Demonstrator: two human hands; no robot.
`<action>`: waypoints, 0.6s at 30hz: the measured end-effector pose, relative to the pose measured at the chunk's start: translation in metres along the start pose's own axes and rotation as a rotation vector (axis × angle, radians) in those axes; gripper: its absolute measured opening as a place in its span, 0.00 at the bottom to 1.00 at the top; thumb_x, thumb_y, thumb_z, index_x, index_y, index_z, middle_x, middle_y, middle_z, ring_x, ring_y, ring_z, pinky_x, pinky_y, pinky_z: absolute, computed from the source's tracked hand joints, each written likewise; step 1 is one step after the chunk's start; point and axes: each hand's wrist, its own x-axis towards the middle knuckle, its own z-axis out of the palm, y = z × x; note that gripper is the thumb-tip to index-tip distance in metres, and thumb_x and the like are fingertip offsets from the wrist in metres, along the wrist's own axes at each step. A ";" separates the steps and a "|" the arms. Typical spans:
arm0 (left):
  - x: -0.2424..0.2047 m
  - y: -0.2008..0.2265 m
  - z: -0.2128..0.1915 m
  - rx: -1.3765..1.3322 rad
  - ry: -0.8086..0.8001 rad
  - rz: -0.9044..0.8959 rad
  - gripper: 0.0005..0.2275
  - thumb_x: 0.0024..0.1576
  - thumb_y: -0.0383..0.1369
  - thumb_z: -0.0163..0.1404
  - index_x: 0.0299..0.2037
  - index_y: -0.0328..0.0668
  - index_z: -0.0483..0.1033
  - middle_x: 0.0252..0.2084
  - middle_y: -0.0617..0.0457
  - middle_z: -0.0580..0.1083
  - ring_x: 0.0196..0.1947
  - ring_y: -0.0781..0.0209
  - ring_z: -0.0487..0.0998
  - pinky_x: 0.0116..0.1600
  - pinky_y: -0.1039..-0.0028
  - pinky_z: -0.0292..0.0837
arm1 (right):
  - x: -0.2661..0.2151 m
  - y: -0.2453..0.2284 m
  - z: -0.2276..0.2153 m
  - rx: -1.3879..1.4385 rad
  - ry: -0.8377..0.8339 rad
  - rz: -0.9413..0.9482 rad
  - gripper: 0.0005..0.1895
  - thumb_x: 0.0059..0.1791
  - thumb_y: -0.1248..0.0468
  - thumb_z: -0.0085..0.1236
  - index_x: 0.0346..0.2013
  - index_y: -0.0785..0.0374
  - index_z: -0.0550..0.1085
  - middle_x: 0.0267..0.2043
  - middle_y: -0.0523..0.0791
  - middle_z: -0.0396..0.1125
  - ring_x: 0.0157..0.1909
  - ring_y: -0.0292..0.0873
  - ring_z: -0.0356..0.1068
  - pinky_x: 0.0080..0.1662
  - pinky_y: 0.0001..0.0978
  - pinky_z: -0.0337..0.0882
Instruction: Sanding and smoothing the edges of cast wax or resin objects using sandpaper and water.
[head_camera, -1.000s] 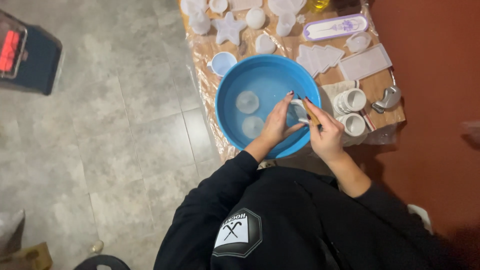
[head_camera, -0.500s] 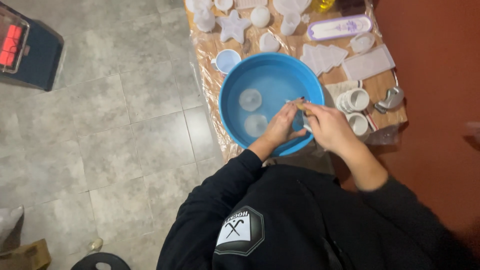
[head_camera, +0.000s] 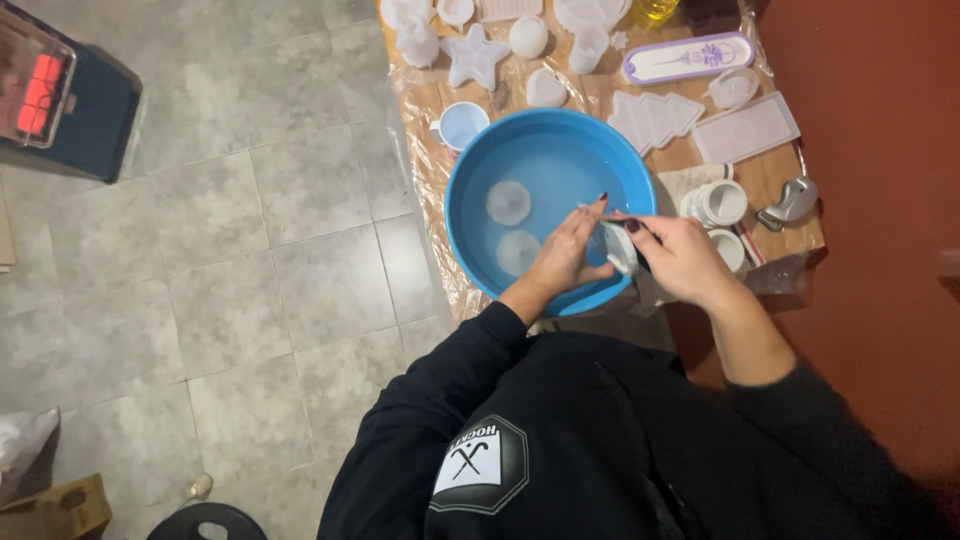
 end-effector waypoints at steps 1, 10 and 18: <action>0.000 -0.004 0.004 -0.005 -0.003 -0.002 0.47 0.43 0.38 0.66 0.73 0.31 0.54 0.61 0.36 0.70 0.61 0.35 0.71 0.67 0.59 0.69 | 0.004 0.012 0.004 0.000 -0.002 0.006 0.18 0.54 0.59 0.50 0.57 0.56 0.77 0.21 0.52 0.67 0.23 0.40 0.62 0.30 0.37 0.65; 0.009 0.005 -0.007 -0.100 -0.028 -0.011 0.50 0.43 0.34 0.66 0.75 0.34 0.46 0.65 0.33 0.67 0.65 0.36 0.67 0.71 0.62 0.64 | 0.017 0.132 0.032 0.395 0.057 -0.056 0.17 0.62 0.58 0.51 0.36 0.67 0.77 0.27 0.36 0.62 0.30 0.29 0.55 0.33 0.26 0.59; -0.010 -0.014 -0.009 -0.304 0.017 -0.276 0.45 0.45 0.25 0.52 0.78 0.37 0.46 0.74 0.36 0.60 0.73 0.40 0.65 0.72 0.65 0.65 | 0.004 0.028 0.068 0.371 0.310 -0.523 0.27 0.55 0.78 0.43 0.70 0.67 0.67 0.74 0.51 0.61 0.73 0.54 0.64 0.72 0.44 0.62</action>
